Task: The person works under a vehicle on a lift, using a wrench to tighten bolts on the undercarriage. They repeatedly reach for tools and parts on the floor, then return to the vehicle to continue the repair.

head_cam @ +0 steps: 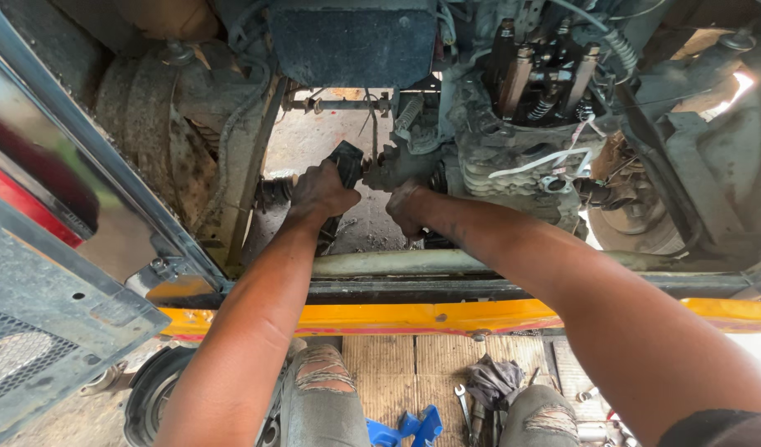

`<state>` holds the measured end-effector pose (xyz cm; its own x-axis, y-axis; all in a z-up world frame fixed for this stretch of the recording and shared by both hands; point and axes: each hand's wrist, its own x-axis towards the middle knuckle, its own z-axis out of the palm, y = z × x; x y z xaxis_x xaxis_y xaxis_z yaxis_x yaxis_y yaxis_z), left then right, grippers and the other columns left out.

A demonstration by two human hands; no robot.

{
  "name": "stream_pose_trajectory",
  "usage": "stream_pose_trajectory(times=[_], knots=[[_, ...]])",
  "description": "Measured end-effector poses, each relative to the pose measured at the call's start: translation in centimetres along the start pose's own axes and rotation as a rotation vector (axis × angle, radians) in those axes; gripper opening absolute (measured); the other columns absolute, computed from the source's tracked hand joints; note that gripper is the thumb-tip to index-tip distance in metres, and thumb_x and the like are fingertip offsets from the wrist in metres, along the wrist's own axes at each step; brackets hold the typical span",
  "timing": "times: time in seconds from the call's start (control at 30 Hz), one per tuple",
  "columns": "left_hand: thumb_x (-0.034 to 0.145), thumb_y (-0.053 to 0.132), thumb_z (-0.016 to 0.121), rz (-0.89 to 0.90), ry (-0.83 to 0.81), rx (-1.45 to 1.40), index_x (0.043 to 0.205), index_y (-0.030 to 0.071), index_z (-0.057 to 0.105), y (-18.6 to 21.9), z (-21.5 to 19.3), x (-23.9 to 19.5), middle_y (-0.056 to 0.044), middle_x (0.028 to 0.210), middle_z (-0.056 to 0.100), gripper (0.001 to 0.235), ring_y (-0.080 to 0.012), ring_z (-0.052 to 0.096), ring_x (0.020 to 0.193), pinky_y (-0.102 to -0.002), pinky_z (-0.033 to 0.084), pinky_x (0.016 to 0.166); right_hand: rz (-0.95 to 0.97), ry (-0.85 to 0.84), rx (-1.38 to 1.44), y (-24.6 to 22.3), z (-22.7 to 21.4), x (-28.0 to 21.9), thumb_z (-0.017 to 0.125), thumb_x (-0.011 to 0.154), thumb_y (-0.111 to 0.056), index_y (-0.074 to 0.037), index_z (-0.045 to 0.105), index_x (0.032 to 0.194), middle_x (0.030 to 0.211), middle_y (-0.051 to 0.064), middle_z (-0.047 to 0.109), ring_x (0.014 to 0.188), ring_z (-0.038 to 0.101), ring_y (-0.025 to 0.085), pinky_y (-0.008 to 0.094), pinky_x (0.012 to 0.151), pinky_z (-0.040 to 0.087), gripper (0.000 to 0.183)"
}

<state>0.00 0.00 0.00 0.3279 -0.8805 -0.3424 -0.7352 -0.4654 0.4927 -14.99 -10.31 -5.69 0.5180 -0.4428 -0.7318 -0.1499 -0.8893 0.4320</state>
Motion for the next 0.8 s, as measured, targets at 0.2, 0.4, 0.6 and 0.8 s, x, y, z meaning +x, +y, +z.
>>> stream_pose_trajectory(times=[0.2, 0.4, 0.6, 0.8], knots=[[0.075, 0.03, 0.077, 0.014, 0.039, 0.021, 0.13, -0.002, 0.056, -0.6, 1.0, 1.5, -0.022, 0.116, 0.07, 0.067, -0.0343, 0.072, 0.108, -0.041, 0.058, 0.097, -0.037, 0.089, -0.003, 0.5, 0.3, -1.4, 0.089, 0.071, -0.041, -0.014, 0.08, 0.107, 0.116, 0.004, 0.076, 0.116, 0.066, 0.022, 0.043, 0.087, 0.057, 0.046], [0.075, 0.033, 0.078, 0.044, 0.059, 0.063, 0.131, -0.003, 0.055, -0.9, 1.4, 1.9, -0.024, 0.119, 0.067, 0.07, -0.0357, 0.068, 0.111, -0.042, 0.054, 0.1, -0.043, 0.096, 0.037, 0.4, 0.3, -2.1, 0.09, 0.071, -0.042, -0.015, 0.081, 0.106, 0.115, 0.004, 0.077, 0.113, 0.07, 0.023, 0.043, 0.088, 0.059, 0.045], [0.074, 0.032, 0.077, 0.013, 0.039, 0.033, 0.133, -0.001, 0.053, -0.7, 1.1, 1.5, -0.022, 0.121, 0.069, 0.072, -0.0352, 0.069, 0.113, -0.042, 0.055, 0.101, -0.005, 0.078, 0.152, 0.6, -0.9, -3.7, 0.087, 0.074, -0.039, -0.01, 0.08, 0.107, 0.114, 0.008, 0.077, 0.109, 0.073, 0.025, 0.044, 0.087, 0.058, 0.045], [0.074, 0.033, 0.079, 0.058, 0.078, 0.035, 0.13, -0.003, 0.056, -1.0, 1.0, 1.5, -0.024, 0.123, 0.067, 0.071, -0.0366, 0.065, 0.118, -0.041, 0.053, 0.103, 0.104, -0.015, 0.275, 0.7, -1.0, -2.7, 0.086, 0.072, -0.031, -0.008, 0.08, 0.11, 0.118, 0.009, 0.076, 0.111, 0.073, 0.025, 0.045, 0.09, 0.061, 0.045]])
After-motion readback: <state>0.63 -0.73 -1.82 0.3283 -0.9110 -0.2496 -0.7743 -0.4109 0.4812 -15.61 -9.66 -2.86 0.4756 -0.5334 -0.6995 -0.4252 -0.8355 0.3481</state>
